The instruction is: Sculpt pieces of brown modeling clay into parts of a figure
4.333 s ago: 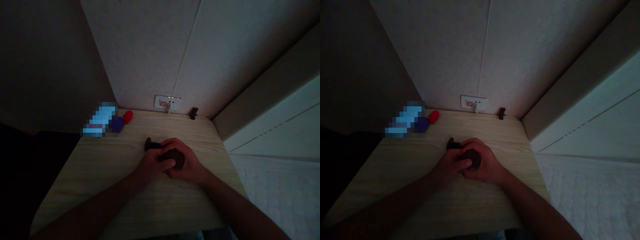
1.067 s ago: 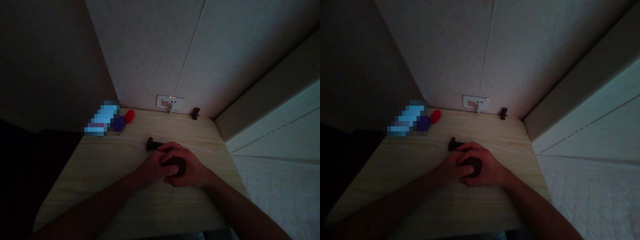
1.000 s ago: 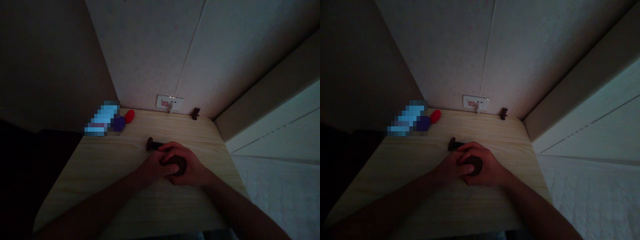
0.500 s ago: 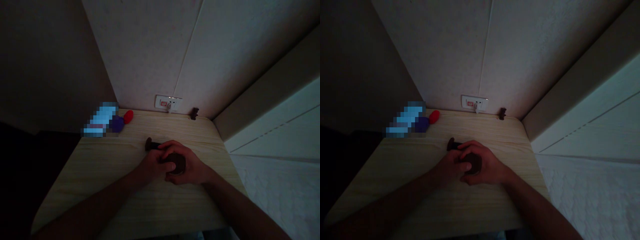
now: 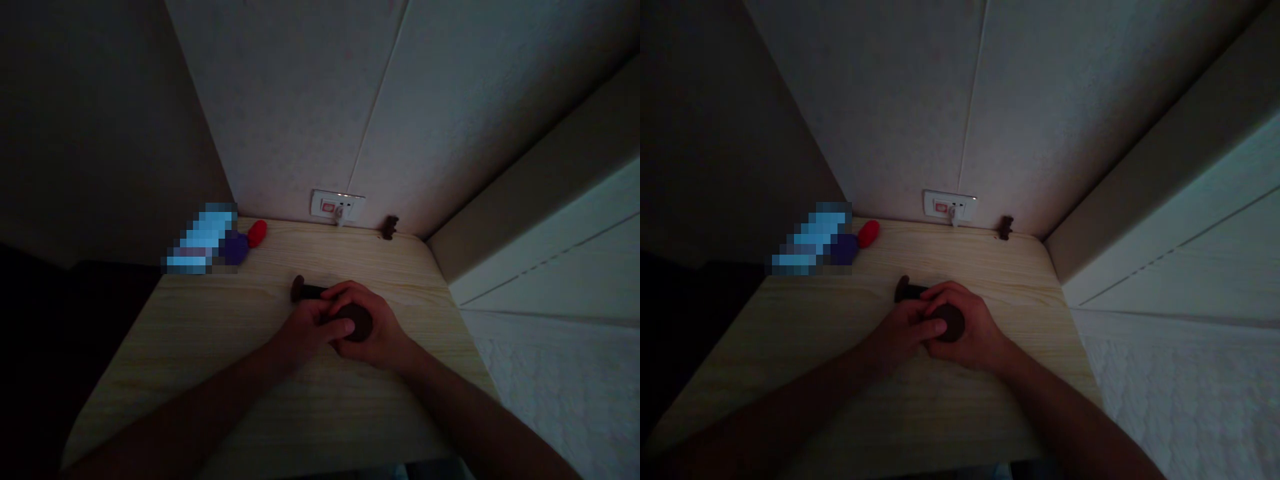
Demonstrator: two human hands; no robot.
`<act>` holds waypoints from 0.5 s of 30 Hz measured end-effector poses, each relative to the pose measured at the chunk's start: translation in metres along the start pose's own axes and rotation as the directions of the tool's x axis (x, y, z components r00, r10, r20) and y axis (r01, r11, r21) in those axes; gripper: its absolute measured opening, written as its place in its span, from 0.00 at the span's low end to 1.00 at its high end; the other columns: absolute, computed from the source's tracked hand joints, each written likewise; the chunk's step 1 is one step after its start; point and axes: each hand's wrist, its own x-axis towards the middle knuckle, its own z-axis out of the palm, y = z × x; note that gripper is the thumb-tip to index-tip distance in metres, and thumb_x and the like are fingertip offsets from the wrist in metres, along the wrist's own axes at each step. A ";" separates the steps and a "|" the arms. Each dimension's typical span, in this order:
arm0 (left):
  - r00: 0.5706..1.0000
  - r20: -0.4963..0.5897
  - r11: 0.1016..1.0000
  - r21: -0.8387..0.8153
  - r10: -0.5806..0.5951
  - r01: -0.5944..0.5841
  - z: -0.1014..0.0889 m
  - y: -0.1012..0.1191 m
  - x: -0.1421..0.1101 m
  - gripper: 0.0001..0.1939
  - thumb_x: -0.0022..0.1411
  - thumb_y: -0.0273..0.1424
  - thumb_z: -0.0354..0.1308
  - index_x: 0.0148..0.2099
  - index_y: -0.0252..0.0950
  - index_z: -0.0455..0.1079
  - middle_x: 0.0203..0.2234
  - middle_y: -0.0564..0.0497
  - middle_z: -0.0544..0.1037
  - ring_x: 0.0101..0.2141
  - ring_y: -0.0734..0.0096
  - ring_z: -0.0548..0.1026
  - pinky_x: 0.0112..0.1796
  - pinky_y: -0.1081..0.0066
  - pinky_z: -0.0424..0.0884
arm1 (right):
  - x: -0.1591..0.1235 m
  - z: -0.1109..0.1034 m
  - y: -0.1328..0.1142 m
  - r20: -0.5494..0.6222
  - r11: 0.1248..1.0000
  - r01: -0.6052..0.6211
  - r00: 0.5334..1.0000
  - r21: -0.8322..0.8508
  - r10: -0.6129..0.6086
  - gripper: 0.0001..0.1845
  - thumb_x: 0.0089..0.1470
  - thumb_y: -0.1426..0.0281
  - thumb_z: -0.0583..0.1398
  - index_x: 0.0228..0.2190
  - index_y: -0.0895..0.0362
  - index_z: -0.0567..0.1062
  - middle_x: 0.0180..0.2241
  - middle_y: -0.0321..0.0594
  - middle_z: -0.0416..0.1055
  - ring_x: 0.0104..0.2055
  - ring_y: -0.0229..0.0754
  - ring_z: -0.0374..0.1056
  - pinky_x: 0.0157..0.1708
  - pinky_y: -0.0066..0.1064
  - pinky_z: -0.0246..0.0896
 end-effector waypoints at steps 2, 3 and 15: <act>1.000 -0.012 1.000 -0.026 0.004 -0.004 0.000 0.001 0.000 0.13 0.50 0.35 0.70 0.34 0.30 0.79 0.26 0.51 0.79 0.28 0.71 0.74 0.32 0.72 0.68 | 0.001 -0.002 -0.001 0.038 1.000 0.000 0.999 0.017 -0.001 0.22 0.39 0.73 0.74 0.38 0.53 0.77 0.50 0.46 0.73 0.51 0.49 0.73 0.51 0.41 0.68; 1.000 -0.011 1.000 -0.029 0.007 -0.008 0.000 0.002 0.000 0.12 0.49 0.34 0.70 0.34 0.31 0.78 0.26 0.51 0.79 0.27 0.71 0.74 0.32 0.72 0.68 | 0.002 -0.003 -0.002 0.070 0.999 -0.004 0.998 0.035 0.001 0.23 0.39 0.72 0.75 0.39 0.53 0.77 0.51 0.46 0.72 0.52 0.50 0.72 0.52 0.42 0.67; 0.998 0.005 0.988 0.144 0.058 -0.058 0.000 0.006 -0.001 0.09 0.48 0.32 0.66 0.31 0.31 0.76 0.23 0.52 0.76 0.25 0.72 0.71 0.28 0.73 0.66 | 0.002 -0.004 -0.002 0.141 1.000 0.015 0.990 0.014 -0.017 0.25 0.39 0.68 0.76 0.41 0.53 0.78 0.53 0.46 0.71 0.53 0.50 0.73 0.54 0.42 0.68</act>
